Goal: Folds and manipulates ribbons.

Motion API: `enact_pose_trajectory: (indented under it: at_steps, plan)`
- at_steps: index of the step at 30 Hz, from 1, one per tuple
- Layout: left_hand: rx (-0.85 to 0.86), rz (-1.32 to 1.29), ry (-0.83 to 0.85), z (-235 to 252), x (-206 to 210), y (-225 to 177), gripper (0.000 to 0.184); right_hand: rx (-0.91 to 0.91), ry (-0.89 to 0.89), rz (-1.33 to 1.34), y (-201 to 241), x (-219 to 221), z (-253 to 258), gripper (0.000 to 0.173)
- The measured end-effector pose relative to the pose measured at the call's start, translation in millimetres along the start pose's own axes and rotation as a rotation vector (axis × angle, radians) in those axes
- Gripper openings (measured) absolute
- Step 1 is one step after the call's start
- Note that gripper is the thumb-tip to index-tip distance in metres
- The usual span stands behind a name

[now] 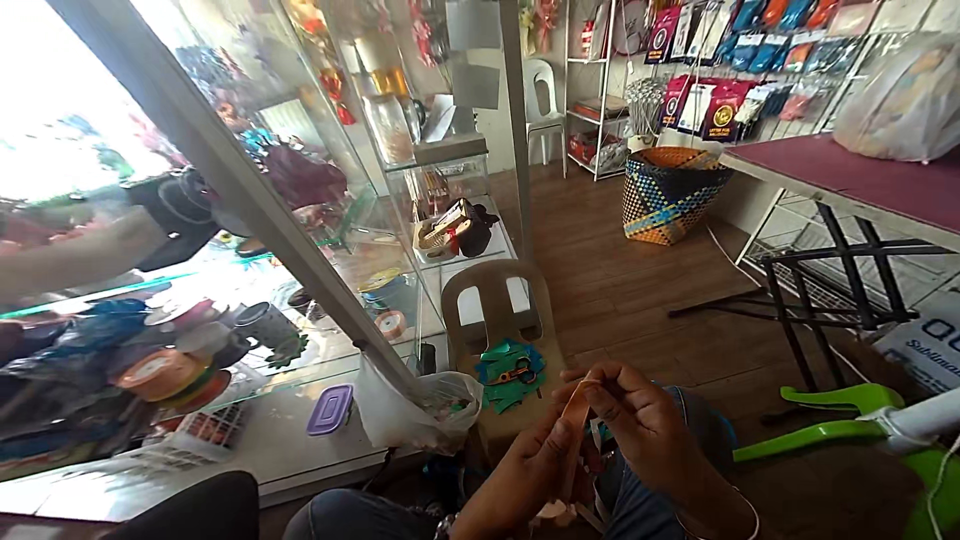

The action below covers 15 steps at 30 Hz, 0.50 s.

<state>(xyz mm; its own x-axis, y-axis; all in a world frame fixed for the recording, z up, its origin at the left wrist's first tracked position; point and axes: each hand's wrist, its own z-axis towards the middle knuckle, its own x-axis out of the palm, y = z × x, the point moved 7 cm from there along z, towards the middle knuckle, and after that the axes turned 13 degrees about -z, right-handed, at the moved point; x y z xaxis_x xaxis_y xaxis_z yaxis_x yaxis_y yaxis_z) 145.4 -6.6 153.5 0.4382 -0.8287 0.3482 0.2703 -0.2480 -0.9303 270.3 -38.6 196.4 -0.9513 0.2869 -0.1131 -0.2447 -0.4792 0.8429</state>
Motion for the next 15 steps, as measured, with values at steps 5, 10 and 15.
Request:
enact_pose_trajectory:
  at_steps: [5,10,15]
  plan:
    - [0.175,0.044,0.021,-4,-7,-7,0.034,0.010,-0.001,0.009,7,3,2,0.013]
    - [0.375,0.373,-0.134,-11,-8,-26,0.022,-0.064,-0.047,-0.005,18,3,0,0.012]
    - [0.275,0.798,-0.175,-22,-18,-33,0.027,-0.124,-0.160,0.114,31,-6,4,0.010]
